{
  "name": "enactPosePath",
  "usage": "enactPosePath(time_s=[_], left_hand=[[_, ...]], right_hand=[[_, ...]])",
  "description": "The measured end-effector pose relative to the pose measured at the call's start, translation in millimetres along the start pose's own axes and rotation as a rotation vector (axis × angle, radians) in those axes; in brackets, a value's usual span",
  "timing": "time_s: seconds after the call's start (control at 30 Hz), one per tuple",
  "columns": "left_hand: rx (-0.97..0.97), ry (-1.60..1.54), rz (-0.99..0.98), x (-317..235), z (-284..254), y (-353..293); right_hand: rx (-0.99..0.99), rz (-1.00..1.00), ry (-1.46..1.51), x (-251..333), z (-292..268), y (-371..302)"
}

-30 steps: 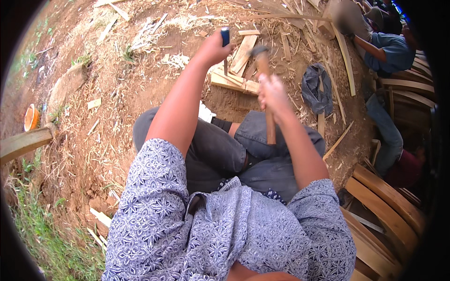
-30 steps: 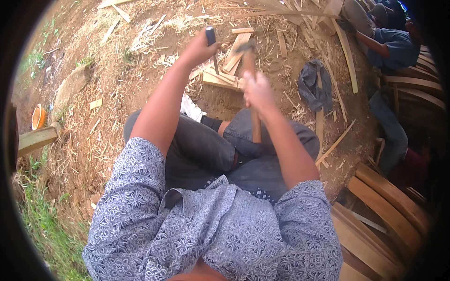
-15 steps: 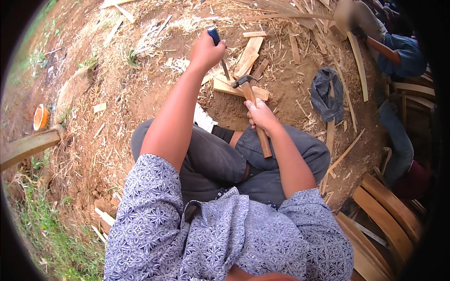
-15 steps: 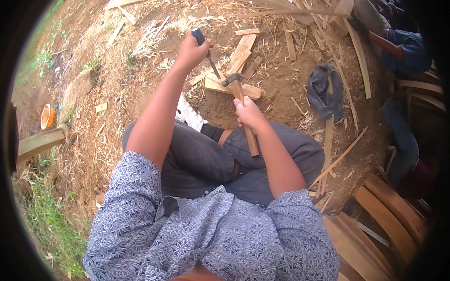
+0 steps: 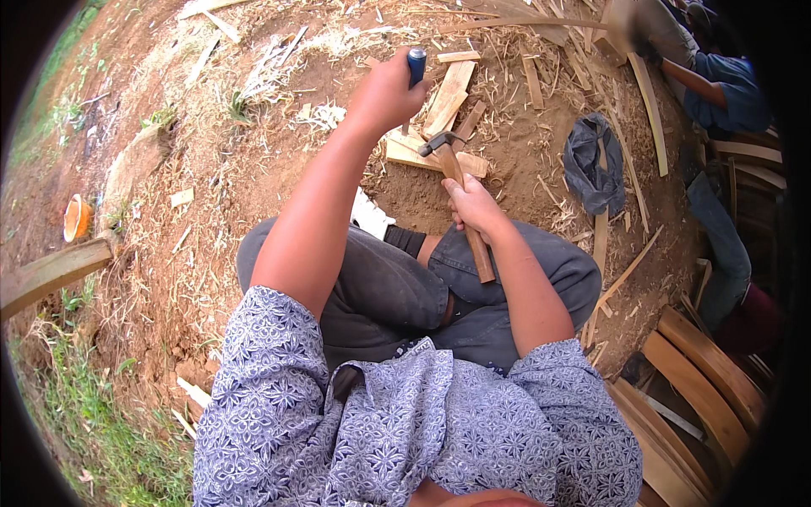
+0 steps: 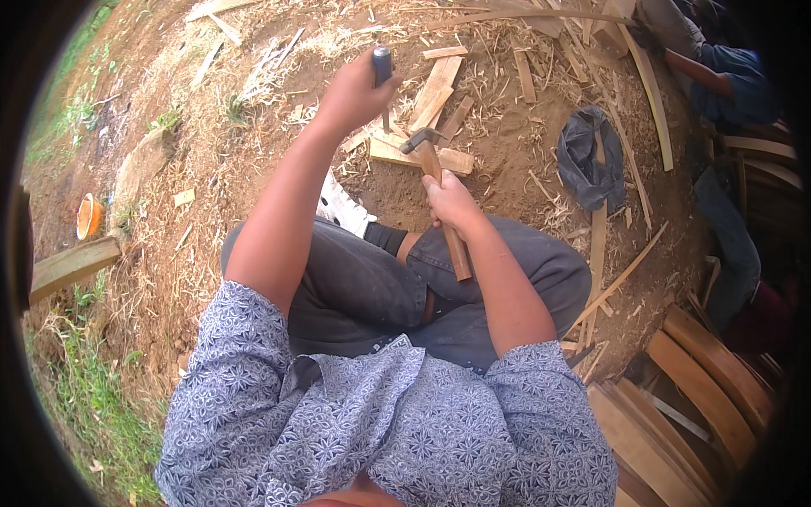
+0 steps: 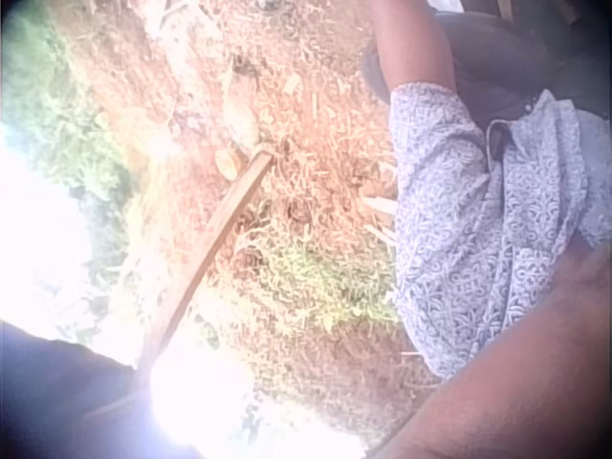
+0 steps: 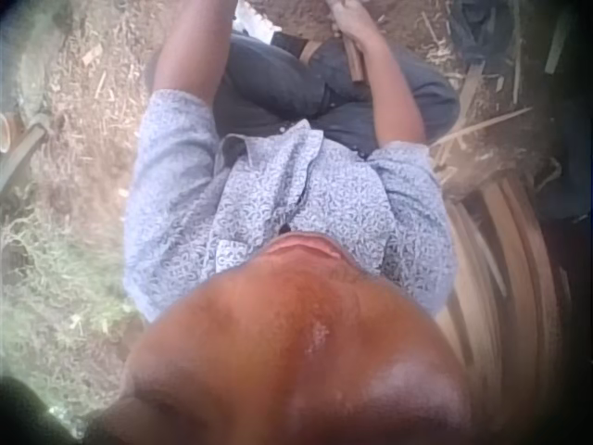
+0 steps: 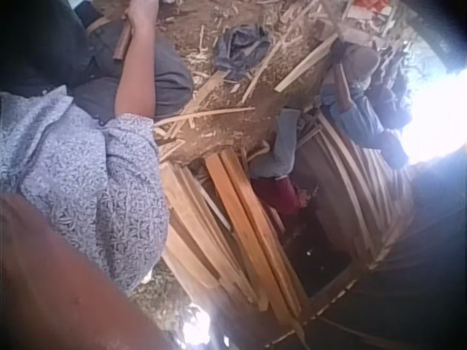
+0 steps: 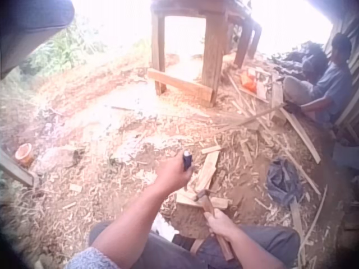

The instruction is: The person sits on the ground and uses a chisel and hammer to carve a small piece of wood. They repeatedly position the chisel on the wood and strike it with the hammer to remove shavings, occasionally adjusting the wood's position.

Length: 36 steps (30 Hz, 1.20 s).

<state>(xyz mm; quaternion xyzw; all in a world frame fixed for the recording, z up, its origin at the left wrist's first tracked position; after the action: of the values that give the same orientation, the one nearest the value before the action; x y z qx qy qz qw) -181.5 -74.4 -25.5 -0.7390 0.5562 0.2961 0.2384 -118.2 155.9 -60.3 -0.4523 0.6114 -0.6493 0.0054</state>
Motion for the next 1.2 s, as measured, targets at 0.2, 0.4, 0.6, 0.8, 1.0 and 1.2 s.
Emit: enactPosePath(time_s=[0.2, 0.4, 0.6, 0.8, 1.0, 1.2], left_hand=[[0.004, 0.027, 0.052, -8, -1, -5], [0.014, 0.020, 0.056, -7, 1, -5], [0.045, 0.012, 0.026, -6, 3, -5], [0.100, 0.014, 0.017, -11, 0, -11], [0.171, -0.032, 0.068, -3, 4, -6], [0.167, 0.007, 0.051, -12, 0, -12]], right_hand=[[-0.006, 0.002, 0.002, -2, -1, 2], [-0.001, -0.009, -0.015, 0, -1, 1], [0.001, -0.012, -0.012, -1, 0, 1], [-0.011, -0.071, 0.065, 2, -3, -2], [-0.211, -0.484, 0.264, 69, -42, -59], [-0.342, -0.849, 0.104, 149, -42, -123]])
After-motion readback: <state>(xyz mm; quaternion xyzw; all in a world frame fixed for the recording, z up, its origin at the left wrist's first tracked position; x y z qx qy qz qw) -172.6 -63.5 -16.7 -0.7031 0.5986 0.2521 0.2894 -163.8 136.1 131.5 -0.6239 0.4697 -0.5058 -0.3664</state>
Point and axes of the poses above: each hand's wrist, its own y-axis towards the middle knuckle, its own z-axis out of the palm, x = y × z, the point moved 3 cm from there along y, towards the middle knuckle, and after that the axes turned 5 degrees about y, right-handed, at the moved point
